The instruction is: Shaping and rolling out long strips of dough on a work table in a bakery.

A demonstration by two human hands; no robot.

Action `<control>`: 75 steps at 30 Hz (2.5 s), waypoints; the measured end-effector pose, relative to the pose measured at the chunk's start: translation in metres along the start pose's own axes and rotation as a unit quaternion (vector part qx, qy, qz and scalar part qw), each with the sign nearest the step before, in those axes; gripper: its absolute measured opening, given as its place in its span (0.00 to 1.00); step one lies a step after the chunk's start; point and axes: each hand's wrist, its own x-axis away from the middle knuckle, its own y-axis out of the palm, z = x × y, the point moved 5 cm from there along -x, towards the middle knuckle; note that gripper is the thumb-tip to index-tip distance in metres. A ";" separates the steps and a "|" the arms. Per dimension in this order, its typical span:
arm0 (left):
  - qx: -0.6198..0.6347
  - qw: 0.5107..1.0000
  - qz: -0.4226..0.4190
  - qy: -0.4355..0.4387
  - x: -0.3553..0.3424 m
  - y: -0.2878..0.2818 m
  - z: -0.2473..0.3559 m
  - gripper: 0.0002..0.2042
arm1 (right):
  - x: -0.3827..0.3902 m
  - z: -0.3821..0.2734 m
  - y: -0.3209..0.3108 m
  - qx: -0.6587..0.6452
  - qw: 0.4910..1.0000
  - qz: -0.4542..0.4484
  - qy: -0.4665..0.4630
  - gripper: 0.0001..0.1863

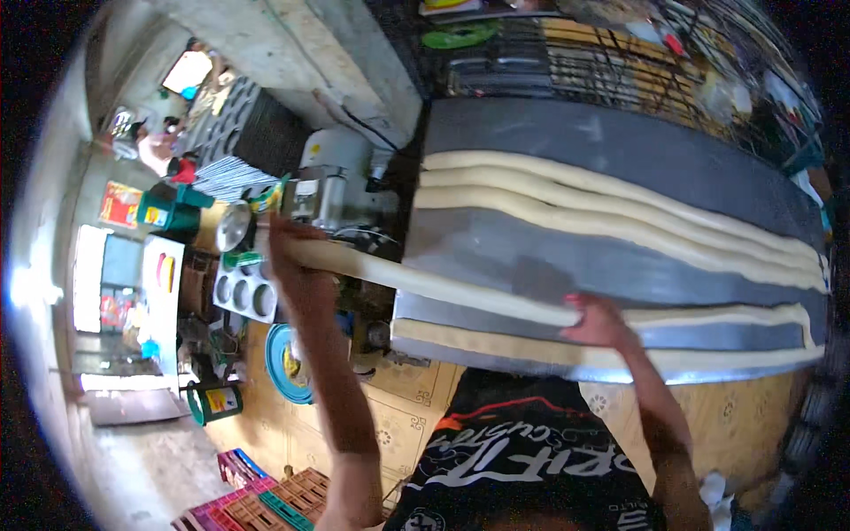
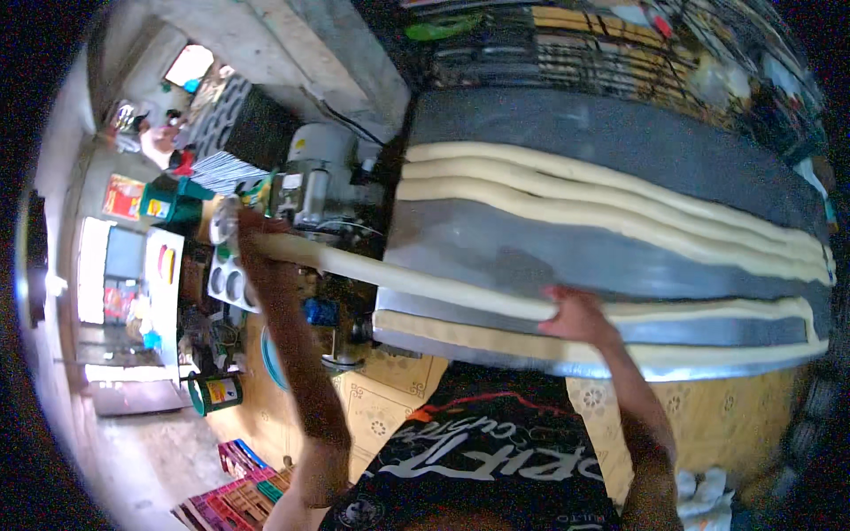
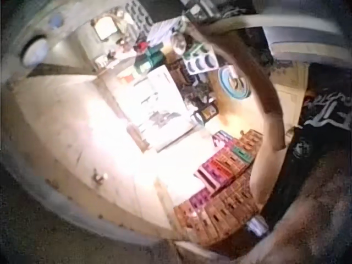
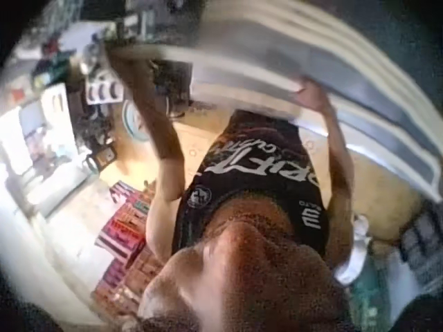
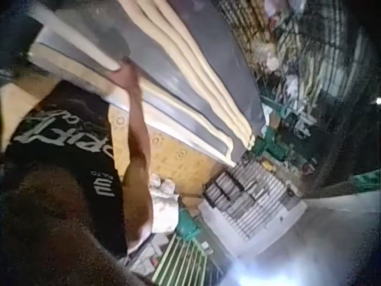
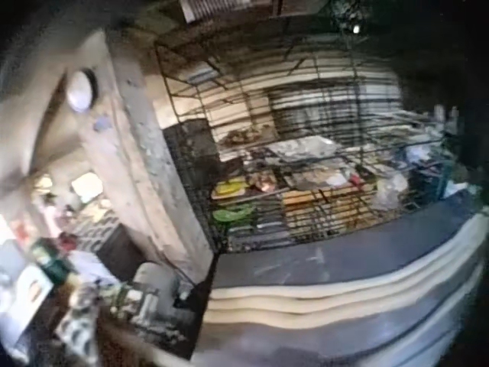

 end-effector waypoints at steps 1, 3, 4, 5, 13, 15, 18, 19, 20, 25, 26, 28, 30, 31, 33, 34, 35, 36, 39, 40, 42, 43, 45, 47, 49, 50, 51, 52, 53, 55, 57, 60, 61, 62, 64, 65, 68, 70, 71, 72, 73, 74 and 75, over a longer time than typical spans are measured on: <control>0.264 0.937 0.090 -0.209 0.018 0.012 -0.029 0.08 | -0.019 -0.047 0.015 -0.008 0.998 -0.023 -0.066 0.39; 0.197 0.937 0.094 -0.274 0.045 0.052 -0.019 0.07 | -0.047 -0.151 0.020 -0.026 0.980 0.036 -0.196 0.40; 0.195 0.938 0.100 -0.267 0.051 0.061 -0.009 0.07 | -0.057 -0.193 0.022 0.003 0.978 0.103 -0.179 0.39; 0.210 0.942 0.080 -0.249 0.054 0.072 0.002 0.07 | -0.065 -0.219 0.015 -0.075 0.985 0.066 -0.140 0.35; 0.243 0.958 0.094 -0.122 -0.040 -0.068 0.053 0.06 | -0.019 -0.122 0.007 0.078 0.982 0.125 -0.119 0.25; 0.427 0.879 0.015 -0.214 -0.065 -0.082 0.058 0.09 | 0.013 -0.065 0.000 0.091 0.990 0.098 -0.049 0.25; 0.436 0.865 -0.004 -0.246 -0.096 -0.113 0.053 0.08 | 0.056 0.041 0.006 0.119 0.990 0.065 0.046 0.24; 0.435 0.864 -0.005 -0.253 -0.102 -0.122 0.047 0.08 | 0.066 0.047 -0.013 0.061 0.991 -0.020 0.115 0.23; 0.435 0.862 -0.005 -0.259 -0.106 -0.132 0.041 0.08 | 0.081 0.063 -0.016 0.085 0.991 0.006 0.099 0.23; 0.372 0.894 0.031 -0.248 -0.082 -0.134 -0.026 0.08 | 0.161 0.114 -0.078 0.031 0.984 -0.020 0.177 0.25; 0.335 0.914 0.036 -0.226 -0.063 -0.112 -0.048 0.07 | 0.183 0.135 -0.084 0.014 0.965 -0.067 0.254 0.28; 0.195 0.953 0.030 -0.230 0.000 -0.070 -0.085 0.05 | 0.201 0.133 -0.115 0.034 0.966 -0.018 0.256 0.35; 0.163 0.954 0.040 -0.247 0.082 -0.055 -0.164 0.11 | 0.191 0.140 -0.120 0.037 0.955 -0.021 0.292 0.38; 0.102 0.948 0.067 -0.296 0.119 -0.055 -0.211 0.16 | 0.190 0.147 -0.115 0.039 0.946 -0.025 0.321 0.41; -0.378 0.909 -0.070 -0.161 0.193 -0.084 -0.273 0.26 | 0.172 0.161 -0.070 0.262 0.940 -0.004 0.219 0.44; -0.447 0.881 -0.145 -0.059 0.214 -0.048 -0.264 0.26 | 0.156 0.139 -0.045 0.243 0.955 0.103 0.137 0.44; -0.505 0.835 -0.213 0.048 0.242 -0.011 -0.252 0.27 | 0.135 0.113 -0.011 0.221 0.951 0.208 0.051 0.43; -0.514 0.769 -0.378 0.028 0.259 0.013 -0.245 0.27 | 0.102 0.078 0.024 0.148 0.950 0.273 0.010 0.41; -0.435 0.803 -0.407 0.031 0.264 0.046 -0.239 0.28 | 0.004 -0.040 0.107 0.163 0.971 0.174 -0.033 0.40; -0.433 0.783 -0.443 0.049 0.250 0.058 -0.255 0.30 | -0.017 -0.061 0.137 0.269 0.949 0.162 0.014 0.40; -0.460 0.751 -0.466 0.084 0.211 0.075 -0.290 0.32 | -0.062 -0.075 0.136 0.324 0.916 0.227 0.069 0.39; -0.485 0.742 -0.452 0.102 0.187 0.087 -0.310 0.33 | -0.086 -0.078 0.117 0.328 0.905 0.256 0.082 0.37; -0.443 0.801 -0.375 0.148 0.139 0.116 -0.327 0.37 | -0.127 -0.061 0.088 0.311 0.896 0.301 0.102 0.36; -0.345 0.809 -0.442 0.175 0.127 0.121 -0.333 0.38 | -0.124 -0.051 0.094 0.307 0.887 0.323 0.122 0.34; -0.283 0.791 -0.513 0.174 0.142 0.095 -0.340 0.38 | -0.114 -0.058 0.112 0.323 0.886 0.308 0.122 0.33; -0.307 0.758 -0.546 0.183 0.172 0.060 -0.334 0.37 | -0.096 -0.064 0.138 0.282 0.913 0.268 0.121 0.33; -0.330 0.722 -0.576 0.194 0.195 0.030 -0.323 0.36 | -0.079 -0.072 0.158 0.241 0.935 0.230 0.120 0.34; -0.346 0.721 -0.579 0.159 0.210 0.005 -0.301 0.35 | -0.065 -0.089 0.170 0.256 0.926 0.224 0.163 0.35; -0.360 0.718 -0.583 0.124 0.222 -0.007 -0.286 0.34 | -0.055 -0.108 0.182 0.269 0.915 0.217 0.207 0.36; -0.372 0.727 -0.567 0.106 0.226 -0.001 -0.280 0.34 | -0.071 -0.150 0.207 0.244 0.933 0.247 0.091 0.39; -0.411 0.720 -0.553 0.084 0.213 0.013 -0.291 0.34 | -0.105 -0.182 0.215 0.273 0.935 0.215 0.074 0.38; -0.443 0.768 -0.450 0.104 0.152 0.066 -0.326 0.35 | -0.184 -0.169 0.165 0.280 0.911 0.281 0.114 0.36; -0.417 0.806 -0.406 0.110 0.139 0.080 -0.333 0.36 | -0.198 -0.156 0.152 0.279 0.899 0.311 0.129 0.35; -0.398 0.814 -0.401 0.135 0.122 0.095 -0.336 0.36 | -0.213 -0.148 0.138 0.275 0.894 0.332 0.123 0.35; -0.379 0.820 -0.397 0.161 0.118 0.082 -0.342 0.37 | -0.208 -0.143 0.142 0.270 0.888 0.354 0.117 0.34; -0.339 0.791 -0.482 0.165 0.138 0.063 -0.349 0.37 | -0.201 -0.147 0.162 0.254 0.913 0.312 0.066 0.33; -0.352 0.724 -0.574 0.146 0.200 -0.008 -0.306 0.35 | -0.136 -0.162 0.214 0.201 0.958 0.204 0.032 0.36; -0.347 0.750 -0.549 0.123 0.223 -0.021 -0.279 0.34 | -0.108 -0.182 0.226 0.191 0.951 0.237 0.051 0.38; -0.369 0.745 -0.540 0.129 0.227 -0.023 -0.276 0.34 | -0.104 -0.193 0.229 0.176 0.946 0.265 0.065 0.40; -0.419 0.712 -0.550 0.126 0.217 -0.013 -0.285 0.34 | -0.118 -0.192 0.225 0.197 0.938 0.279 0.061 0.40; -0.468 0.676 -0.557 0.121 0.203 0.009 -0.300 0.34 | -0.141 -0.183 0.217 0.219 0.930 0.289 0.056 0.40; -0.489 0.692 -0.512 0.140 0.180 0.030 -0.303 0.34 | -0.165 -0.172 0.203 0.208 0.931 0.293 0.060 0.38; -0.496 0.721 -0.459 0.154 0.160 0.054 -0.317 0.35 | -0.191 -0.163 0.185 0.228 0.912 0.335 0.069 0.37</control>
